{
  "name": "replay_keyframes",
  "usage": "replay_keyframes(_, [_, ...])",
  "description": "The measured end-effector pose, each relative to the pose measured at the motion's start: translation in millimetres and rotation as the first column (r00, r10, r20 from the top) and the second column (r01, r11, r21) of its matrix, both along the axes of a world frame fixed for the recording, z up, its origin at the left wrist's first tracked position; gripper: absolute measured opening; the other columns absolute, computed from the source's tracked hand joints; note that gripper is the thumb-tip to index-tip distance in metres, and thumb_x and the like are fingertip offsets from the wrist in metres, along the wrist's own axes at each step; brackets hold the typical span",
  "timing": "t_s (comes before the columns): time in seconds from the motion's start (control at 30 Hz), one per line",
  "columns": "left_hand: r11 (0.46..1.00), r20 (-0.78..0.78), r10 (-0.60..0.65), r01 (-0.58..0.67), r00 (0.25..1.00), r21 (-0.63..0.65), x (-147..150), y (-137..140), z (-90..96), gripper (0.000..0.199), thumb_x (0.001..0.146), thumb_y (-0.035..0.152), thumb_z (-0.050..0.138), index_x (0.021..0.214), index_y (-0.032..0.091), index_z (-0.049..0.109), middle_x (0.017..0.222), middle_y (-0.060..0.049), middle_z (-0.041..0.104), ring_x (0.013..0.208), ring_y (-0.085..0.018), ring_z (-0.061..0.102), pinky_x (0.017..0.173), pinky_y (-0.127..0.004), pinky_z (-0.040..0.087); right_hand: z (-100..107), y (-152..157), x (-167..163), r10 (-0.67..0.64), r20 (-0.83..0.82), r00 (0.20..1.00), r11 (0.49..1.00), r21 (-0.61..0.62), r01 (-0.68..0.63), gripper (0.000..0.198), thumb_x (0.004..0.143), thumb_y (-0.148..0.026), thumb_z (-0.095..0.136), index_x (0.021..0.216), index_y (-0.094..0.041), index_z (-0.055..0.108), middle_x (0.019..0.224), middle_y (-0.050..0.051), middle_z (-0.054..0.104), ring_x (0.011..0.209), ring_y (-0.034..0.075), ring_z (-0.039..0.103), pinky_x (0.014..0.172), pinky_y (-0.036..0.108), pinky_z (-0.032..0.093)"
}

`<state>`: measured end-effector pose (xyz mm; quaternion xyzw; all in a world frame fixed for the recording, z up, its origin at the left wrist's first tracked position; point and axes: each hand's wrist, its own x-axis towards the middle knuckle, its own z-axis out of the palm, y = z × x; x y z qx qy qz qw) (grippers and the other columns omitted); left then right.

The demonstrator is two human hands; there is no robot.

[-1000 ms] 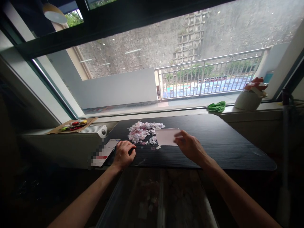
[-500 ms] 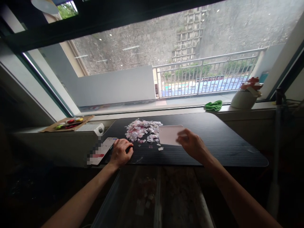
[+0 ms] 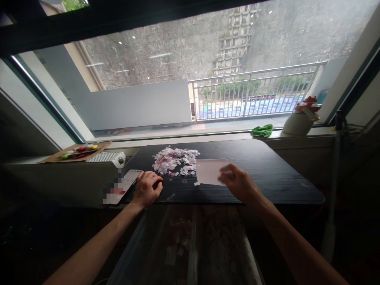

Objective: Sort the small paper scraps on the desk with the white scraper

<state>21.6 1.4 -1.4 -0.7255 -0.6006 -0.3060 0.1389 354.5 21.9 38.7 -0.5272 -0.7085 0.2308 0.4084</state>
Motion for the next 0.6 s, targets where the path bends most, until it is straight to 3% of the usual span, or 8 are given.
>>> replay_keyframes(0.2, [1.0, 0.004, 0.003, -0.003, 1.0, -0.002, 1.3, -0.6, 1.5, 0.014, 0.076, 0.02, 0.053, 0.074, 0.022, 0.066, 0.079, -0.005, 0.065, 0.094, -0.026, 0.057, 0.105, -0.052, 0.029, -2.4, -4.1, -5.2, 0.094, -0.046, 0.995, 0.994, -0.044, -0.096, 0.01, 0.078, -0.029, 0.057, 0.084, -0.023, 0.063, 0.078, 0.003, 0.076, 0.073, 0.021, 0.072, 0.067, 0.033, 0.057])
replay_keyframes(0.33, [1.0, 0.007, 0.003, -0.003, 1.0, -0.003, 1.8, -1.0, 2.6, 0.014, 0.075, 0.02, 0.053, 0.074, 0.023, 0.066, 0.08, -0.005, 0.066, 0.094, -0.025, 0.057, 0.105, -0.052, 0.03, 0.3, -2.2, 6.9, 0.06, -0.024, 0.998, 0.998, -0.032, -0.061, 0.016, 0.075, -0.033, 0.063, 0.086, -0.023, 0.065, 0.078, 0.004, 0.076, 0.072, 0.022, 0.072, 0.064, 0.032, 0.057])
replay_keyframes(0.5, [1.0, 0.0, 0.006, -0.006, 1.0, -0.009, 2.0, -1.1, 2.8, 0.014, 0.076, 0.021, 0.052, 0.074, 0.023, 0.066, 0.08, -0.004, 0.066, 0.094, -0.026, 0.057, 0.105, -0.052, 0.03, -4.9, -7.2, -0.3, 0.122, -0.218, 0.968, 0.983, -0.105, -0.148, 0.022, 0.074, -0.039, 0.064, 0.087, -0.021, 0.064, 0.08, 0.006, 0.076, 0.076, 0.023, 0.073, 0.069, 0.034, 0.059])
replay_keyframes(0.6, [1.0, -0.005, 0.007, -0.007, 1.0, -0.009, 1.8, -0.9, 2.0, 0.014, 0.076, 0.021, 0.053, 0.074, 0.023, 0.066, 0.08, -0.005, 0.065, 0.094, -0.026, 0.057, 0.105, -0.052, 0.03, -9.4, -11.1, -1.3, 0.18, -0.23, 0.956, 0.967, -0.135, -0.215, 0.022, 0.074, -0.04, 0.065, 0.085, -0.021, 0.064, 0.079, 0.005, 0.075, 0.075, 0.023, 0.072, 0.068, 0.033, 0.058])
